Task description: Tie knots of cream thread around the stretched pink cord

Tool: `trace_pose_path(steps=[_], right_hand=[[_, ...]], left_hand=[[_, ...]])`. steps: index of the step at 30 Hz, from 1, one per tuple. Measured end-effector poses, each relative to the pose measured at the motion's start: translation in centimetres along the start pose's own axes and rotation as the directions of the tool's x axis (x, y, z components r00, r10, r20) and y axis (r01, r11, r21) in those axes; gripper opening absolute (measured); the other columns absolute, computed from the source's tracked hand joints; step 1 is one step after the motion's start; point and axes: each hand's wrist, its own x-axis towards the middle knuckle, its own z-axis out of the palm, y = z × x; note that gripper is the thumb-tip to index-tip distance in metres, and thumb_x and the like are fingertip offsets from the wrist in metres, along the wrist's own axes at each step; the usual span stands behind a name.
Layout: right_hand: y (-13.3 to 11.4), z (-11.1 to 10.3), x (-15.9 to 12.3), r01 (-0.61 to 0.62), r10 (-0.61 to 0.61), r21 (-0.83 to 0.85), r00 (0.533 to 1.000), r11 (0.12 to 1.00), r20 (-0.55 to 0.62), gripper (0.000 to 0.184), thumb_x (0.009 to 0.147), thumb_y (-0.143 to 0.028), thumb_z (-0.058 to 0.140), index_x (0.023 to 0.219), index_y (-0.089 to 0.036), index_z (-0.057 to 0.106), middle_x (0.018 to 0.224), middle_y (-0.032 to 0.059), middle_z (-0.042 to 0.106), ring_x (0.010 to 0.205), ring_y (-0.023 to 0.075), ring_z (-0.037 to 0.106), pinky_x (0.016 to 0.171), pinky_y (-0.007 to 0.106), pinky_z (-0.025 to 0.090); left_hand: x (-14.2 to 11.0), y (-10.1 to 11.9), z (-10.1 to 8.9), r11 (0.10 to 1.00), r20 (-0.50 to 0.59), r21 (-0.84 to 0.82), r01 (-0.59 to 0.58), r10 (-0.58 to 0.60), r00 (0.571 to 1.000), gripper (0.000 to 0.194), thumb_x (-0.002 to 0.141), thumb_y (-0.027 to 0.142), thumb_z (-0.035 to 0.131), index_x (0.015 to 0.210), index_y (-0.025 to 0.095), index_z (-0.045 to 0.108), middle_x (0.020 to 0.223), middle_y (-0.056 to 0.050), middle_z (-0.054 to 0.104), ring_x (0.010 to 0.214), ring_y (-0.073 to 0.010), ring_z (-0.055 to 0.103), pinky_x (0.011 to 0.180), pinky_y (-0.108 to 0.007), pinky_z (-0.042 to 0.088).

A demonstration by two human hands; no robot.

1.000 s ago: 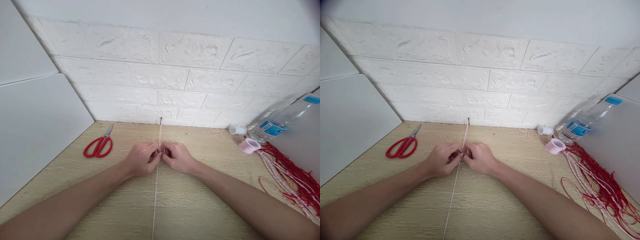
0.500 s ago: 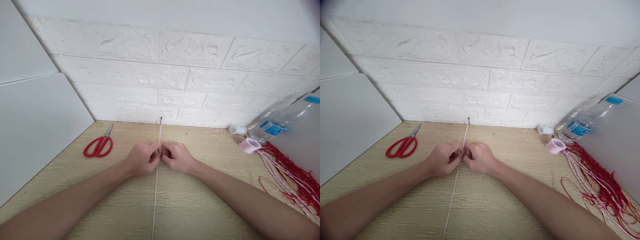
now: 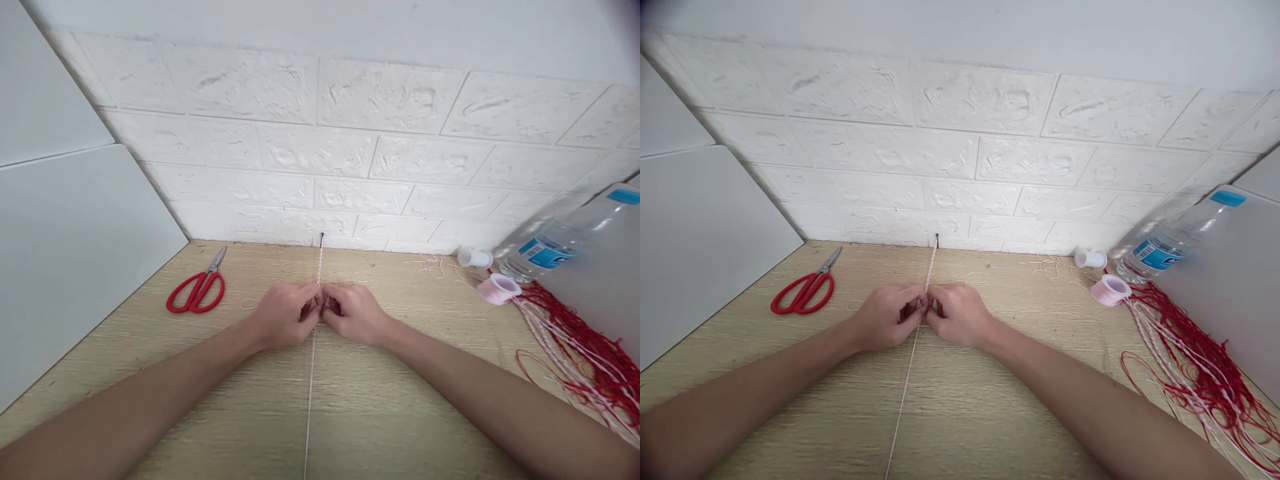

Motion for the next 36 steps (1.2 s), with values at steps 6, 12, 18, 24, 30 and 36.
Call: trace_pose_path(steps=[6,12,18,24,30,36], right_hand=[[-0.03,0.02,0.11,-0.005,0.005,-0.005,1.0,1.0,-0.006,0.005,0.079,-0.017,0.054,0.076,-0.02,0.052,0.066,-0.004,0.06,0.059,0.0109,0.049,0.055,0.023,0.027],[0.05,0.04,0.21,-0.016,0.015,-0.013,1.0,1.0,-0.011,0.004,0.079,-0.018,0.055,0.077,-0.02,0.052,0.066,-0.0043,0.061,0.059,0.0109,0.05,0.054,0.024,0.026],[0.03,0.18,0.25,-0.013,0.012,-0.021,0.999,1.0,-0.03,0.007,0.08,-0.019,0.055,0.074,-0.02,0.051,0.065,-0.0034,0.06,0.057,0.0108,0.048,0.054,0.024,0.026],[0.08,0.12,0.16,0.002,-0.002,-0.007,0.999,1.0,-0.038,0.007,0.081,-0.02,0.055,0.075,-0.02,0.051,0.065,-0.0038,0.059,0.058,0.0106,0.049,0.055,0.024,0.028],[0.11,0.05,0.15,-0.03,0.031,0.046,0.999,0.999,-0.033,0.005,0.08,-0.018,0.054,0.076,-0.02,0.053,0.066,-0.0037,0.06,0.056,0.0101,0.048,0.055,0.023,0.029],[0.08,-0.09,0.12,-0.021,0.027,0.132,0.999,0.991,-0.047,0.006,0.08,-0.015,0.053,0.076,-0.02,0.053,0.063,-0.0052,0.058,0.055,0.0096,0.049,0.055,0.023,0.03]], left_hand=[[0.14,0.08,-0.07,1.0,0.009,0.007,0.023,-0.023,1.0,0.004,0.085,0.02,0.051,0.086,0.019,0.055,0.064,0.003,0.058,0.059,-0.0117,0.05,0.056,-0.024,0.035],[0.2,0.11,-0.15,1.0,0.005,0.017,0.013,-0.013,1.0,0.004,0.085,0.02,0.051,0.084,0.019,0.054,0.066,0.002,0.057,0.061,-0.0122,0.05,0.057,-0.025,0.035],[0.19,0.21,-0.14,0.999,-0.036,0.0,0.04,-0.04,0.999,0.002,0.083,0.018,0.052,0.084,0.019,0.052,0.073,0.001,0.057,0.063,-0.0119,0.05,0.057,-0.024,0.036],[0.21,0.48,-0.45,0.997,-0.019,-0.058,0.059,-0.06,0.998,0.01,0.083,0.017,0.051,0.092,0.019,0.051,0.082,0.001,0.058,0.058,-0.0091,0.05,0.055,-0.025,0.037],[0.32,0.4,-0.6,0.98,0.028,-0.168,0.103,-0.1,0.995,0.037,0.082,0.018,0.054,0.117,0.021,0.045,0.082,0.003,0.06,0.054,-0.0081,0.053,0.056,-0.024,0.04],[0.27,0.08,-0.33,0.969,-0.03,-0.23,0.085,-0.095,0.995,0.055,0.08,0.018,0.056,0.132,0.025,0.037,0.114,-0.004,0.061,0.062,-0.0078,0.055,0.059,-0.025,0.045]])
